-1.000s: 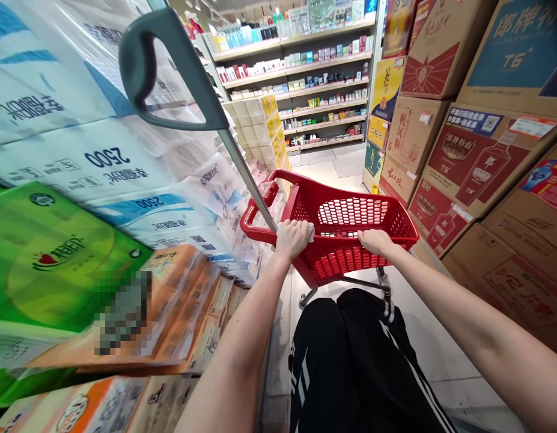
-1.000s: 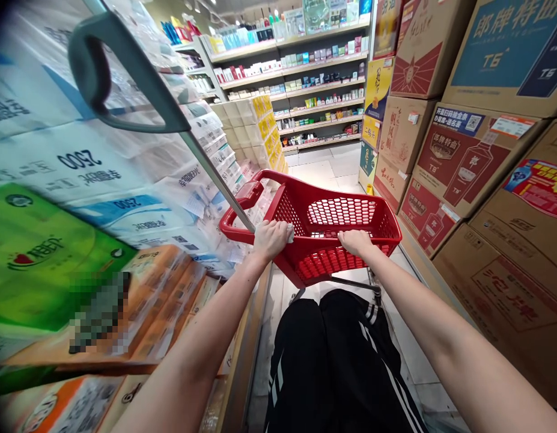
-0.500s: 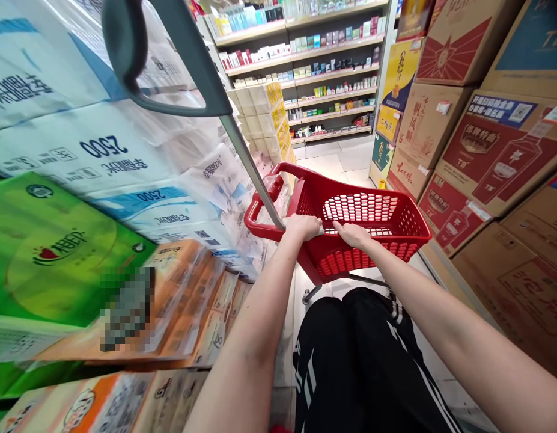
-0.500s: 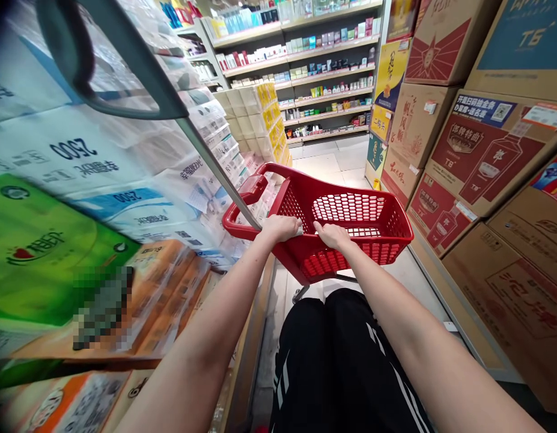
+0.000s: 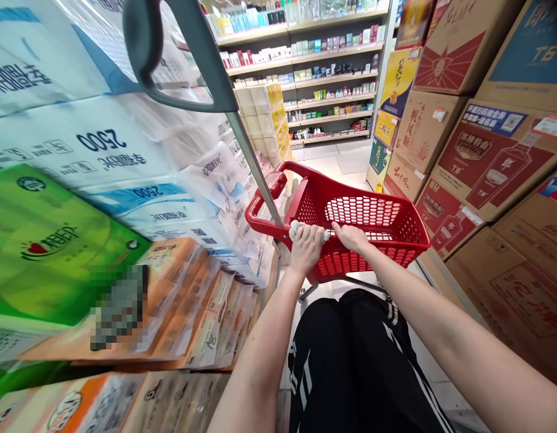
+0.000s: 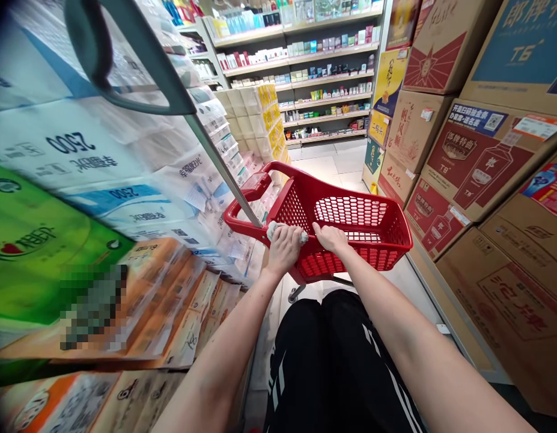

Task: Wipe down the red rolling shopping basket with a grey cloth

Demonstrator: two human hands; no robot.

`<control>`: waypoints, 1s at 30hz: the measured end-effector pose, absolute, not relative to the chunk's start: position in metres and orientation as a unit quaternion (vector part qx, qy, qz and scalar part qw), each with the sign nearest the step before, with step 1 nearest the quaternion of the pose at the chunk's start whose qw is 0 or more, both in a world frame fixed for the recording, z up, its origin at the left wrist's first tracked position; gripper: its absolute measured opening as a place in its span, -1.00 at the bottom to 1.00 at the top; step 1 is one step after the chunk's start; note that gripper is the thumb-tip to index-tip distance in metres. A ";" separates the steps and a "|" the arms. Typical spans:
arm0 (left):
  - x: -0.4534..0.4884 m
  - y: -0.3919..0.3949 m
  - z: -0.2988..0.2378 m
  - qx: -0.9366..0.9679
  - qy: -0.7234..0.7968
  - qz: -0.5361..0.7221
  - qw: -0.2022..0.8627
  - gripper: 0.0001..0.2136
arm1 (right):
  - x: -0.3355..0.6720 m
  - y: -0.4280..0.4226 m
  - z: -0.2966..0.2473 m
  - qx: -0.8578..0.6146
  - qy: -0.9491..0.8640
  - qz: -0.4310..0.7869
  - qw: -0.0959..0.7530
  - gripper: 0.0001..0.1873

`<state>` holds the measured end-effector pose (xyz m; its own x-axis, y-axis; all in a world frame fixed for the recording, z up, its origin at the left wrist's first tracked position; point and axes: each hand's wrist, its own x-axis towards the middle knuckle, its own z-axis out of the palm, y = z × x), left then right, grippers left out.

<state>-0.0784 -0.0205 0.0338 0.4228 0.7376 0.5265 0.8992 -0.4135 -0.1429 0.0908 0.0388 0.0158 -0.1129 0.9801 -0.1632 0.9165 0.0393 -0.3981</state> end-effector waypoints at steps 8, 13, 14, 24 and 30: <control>-0.083 -0.028 0.034 -0.826 -0.476 -0.264 0.144 -0.75 | 0.089 0.030 0.020 -0.656 -0.722 0.203 0.080 -0.10; -0.077 -0.052 0.018 -0.719 -0.534 -0.445 0.004 -0.81 | 0.091 0.028 0.021 -0.654 -0.723 0.204 0.089 -0.11; -0.080 -0.059 0.009 -0.676 -0.556 -0.483 -0.025 -0.80 | 0.092 0.028 0.021 -0.653 -0.724 0.204 0.089 -0.11; -0.114 -0.048 -0.019 -0.318 -0.597 -0.731 -0.089 -0.69 | 0.093 0.033 0.017 -0.643 -0.734 0.202 0.088 -0.04; -0.062 -0.023 -0.050 -0.348 -0.669 -0.651 -0.091 -0.68 | 0.091 0.034 0.017 -0.639 -0.739 0.195 0.081 -0.04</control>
<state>-0.0615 -0.0232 -0.0496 -0.7406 0.5841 0.3320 0.3480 -0.0892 0.9332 0.0907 0.0338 0.0171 -0.1693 0.9771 -0.1293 0.9137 0.1064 -0.3921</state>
